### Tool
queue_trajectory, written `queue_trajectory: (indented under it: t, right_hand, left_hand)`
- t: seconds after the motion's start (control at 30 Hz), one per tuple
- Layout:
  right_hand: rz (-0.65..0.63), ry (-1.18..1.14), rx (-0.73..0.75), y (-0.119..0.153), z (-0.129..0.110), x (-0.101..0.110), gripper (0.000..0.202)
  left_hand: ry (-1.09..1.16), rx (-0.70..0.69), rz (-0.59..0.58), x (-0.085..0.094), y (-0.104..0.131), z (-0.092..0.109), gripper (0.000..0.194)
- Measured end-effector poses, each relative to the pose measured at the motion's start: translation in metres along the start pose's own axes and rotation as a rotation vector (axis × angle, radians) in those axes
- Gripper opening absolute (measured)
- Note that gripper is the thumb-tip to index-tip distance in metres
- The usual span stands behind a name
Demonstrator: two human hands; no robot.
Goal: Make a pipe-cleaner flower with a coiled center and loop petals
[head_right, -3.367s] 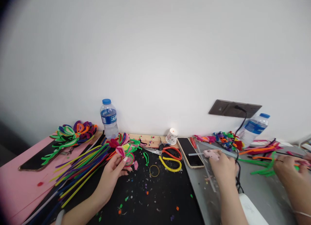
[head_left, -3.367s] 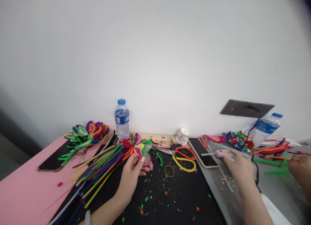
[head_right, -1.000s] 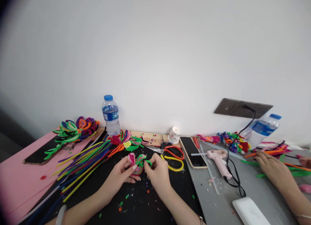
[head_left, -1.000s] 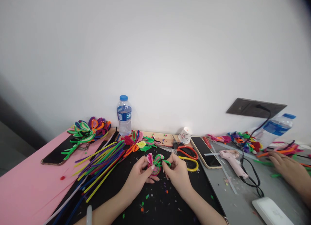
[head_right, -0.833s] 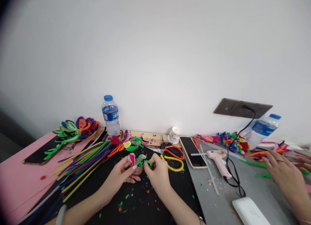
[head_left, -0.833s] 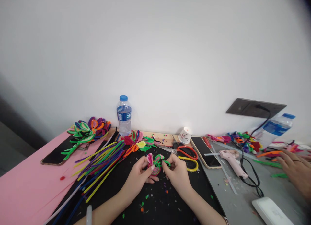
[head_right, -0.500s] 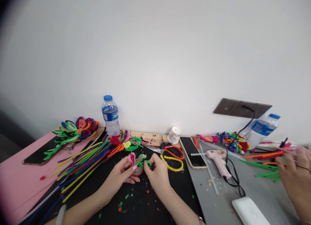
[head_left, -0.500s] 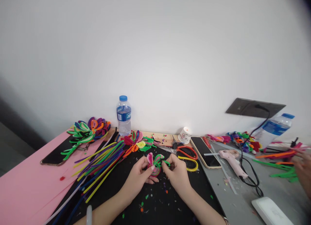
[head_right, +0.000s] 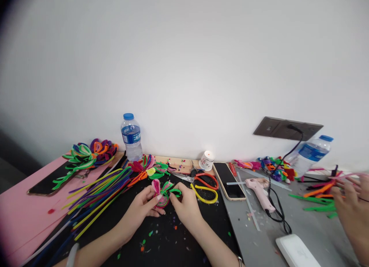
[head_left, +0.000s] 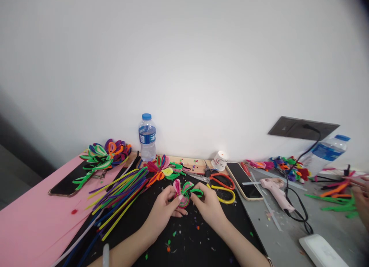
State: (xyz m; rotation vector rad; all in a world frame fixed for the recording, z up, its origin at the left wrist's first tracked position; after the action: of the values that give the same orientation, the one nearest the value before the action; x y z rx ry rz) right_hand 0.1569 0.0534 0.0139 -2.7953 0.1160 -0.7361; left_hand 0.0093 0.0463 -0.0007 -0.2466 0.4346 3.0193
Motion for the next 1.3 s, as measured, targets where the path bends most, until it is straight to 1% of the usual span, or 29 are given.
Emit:
queue_trajectory:
  t: [0.13, 0.33, 0.57, 0.7, 0.8, 0.9, 0.97, 1.07, 1.17, 1.23, 1.3]
  right_hand:
    - [-0.007, 0.021, 0.001, -0.001, 0.000, 0.001, 0.013]
    - [-0.002, 0.061, 0.052, 0.000, -0.002, 0.002, 0.011]
    - [0.014, 0.067, 0.089, 0.000, -0.004, 0.004, 0.012]
    - [-0.010, 0.041, 0.033, -0.001, -0.002, 0.004, 0.010]
    - [-0.041, -0.009, -0.025, -0.004, -0.001, 0.006, 0.003]
    - [-0.087, -0.071, -0.075, -0.008, -0.001, 0.014, 0.015]
    - [-0.092, -0.099, -0.091, -0.012, -0.002, 0.026, 0.017]
    - [0.006, -0.078, -0.064, -0.019, -0.002, 0.056, 0.011]
    - [0.168, -0.032, -0.065, -0.022, 0.008, 0.098, 0.018]
    - [0.232, -0.002, -0.077, -0.022, 0.021, 0.127, 0.026]
    - [0.313, 0.044, -0.124, -0.020, 0.039, 0.158, 0.030]
  left_hand:
    - [-0.015, -0.004, -0.009, 0.000, 0.000, 0.000, 0.023]
    - [-0.035, -0.018, -0.048, 0.001, -0.001, -0.001, 0.022]
    - [-0.027, -0.038, -0.061, 0.001, -0.002, -0.003, 0.024]
    - [-0.026, -0.026, -0.050, 0.000, -0.002, -0.001, 0.025]
    - [-0.013, -0.010, -0.041, 0.000, -0.003, -0.002, 0.027]
    - [0.032, 0.005, -0.023, 0.002, -0.005, -0.005, 0.028]
    - [0.063, 0.015, -0.004, 0.004, -0.006, -0.006, 0.029]
    - [0.107, 0.010, 0.007, 0.006, -0.006, -0.005, 0.026]
    - [0.138, 0.004, 0.017, 0.007, -0.006, -0.005, 0.025]
    - [0.143, 0.000, 0.021, 0.007, -0.006, -0.005, 0.024]
    - [0.140, -0.003, 0.022, 0.007, -0.007, -0.006, 0.024]
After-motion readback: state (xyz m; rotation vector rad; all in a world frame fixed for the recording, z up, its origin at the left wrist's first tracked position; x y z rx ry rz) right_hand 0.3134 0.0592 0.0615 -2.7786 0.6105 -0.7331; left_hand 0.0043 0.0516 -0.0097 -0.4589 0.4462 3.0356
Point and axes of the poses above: each hand's wrist, its own y-axis away from the middle knuckle, its own x-axis out of the back of the hand, z = x × y, the point moved 3 cm from there along -y, towards the middle knuckle, and after that the axes turned 9 degrees about z, right-handed, at the moved point
